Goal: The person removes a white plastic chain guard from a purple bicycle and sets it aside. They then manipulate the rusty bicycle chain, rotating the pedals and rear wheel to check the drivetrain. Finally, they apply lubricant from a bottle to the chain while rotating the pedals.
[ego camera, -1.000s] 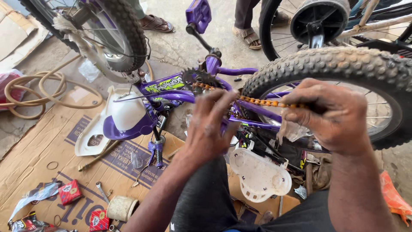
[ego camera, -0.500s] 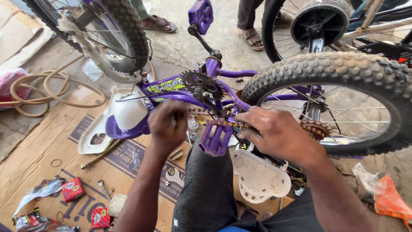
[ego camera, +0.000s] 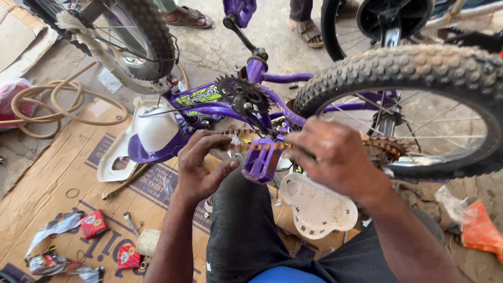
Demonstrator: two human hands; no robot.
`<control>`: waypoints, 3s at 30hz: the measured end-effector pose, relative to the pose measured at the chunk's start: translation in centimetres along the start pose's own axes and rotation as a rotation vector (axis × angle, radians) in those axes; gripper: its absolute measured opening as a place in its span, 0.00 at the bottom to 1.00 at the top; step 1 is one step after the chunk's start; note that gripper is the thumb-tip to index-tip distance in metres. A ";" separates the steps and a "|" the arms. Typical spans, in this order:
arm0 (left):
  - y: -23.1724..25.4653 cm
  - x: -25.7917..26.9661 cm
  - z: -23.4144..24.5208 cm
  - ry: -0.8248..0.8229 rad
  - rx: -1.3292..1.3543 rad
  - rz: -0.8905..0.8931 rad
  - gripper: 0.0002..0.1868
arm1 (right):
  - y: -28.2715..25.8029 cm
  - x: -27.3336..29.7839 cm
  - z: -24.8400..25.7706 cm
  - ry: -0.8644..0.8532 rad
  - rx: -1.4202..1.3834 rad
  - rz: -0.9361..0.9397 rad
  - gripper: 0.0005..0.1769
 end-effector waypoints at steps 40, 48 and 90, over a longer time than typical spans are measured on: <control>-5.2 -1.2 -8.5 0.143 0.906 0.226 0.23 | 20.1 16.5 7.1 0.330 -0.571 -0.343 0.12; -1.7 0.4 -12.8 0.351 0.852 -0.028 0.24 | 11.7 11.6 6.1 -0.117 -0.083 -0.073 0.19; -3.4 4.6 -9.0 0.377 0.359 -0.172 0.11 | 4.5 6.7 7.0 0.331 -0.165 0.132 0.13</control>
Point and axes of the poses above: each hand's wrist, its own x-axis away from the middle knuckle, its own z-axis out of the back of the hand, y = z × x, the point moved 4 cm from there along -x, towards the middle knuckle, and after that the axes turned 12 degrees about x, right-handed, at the moved point
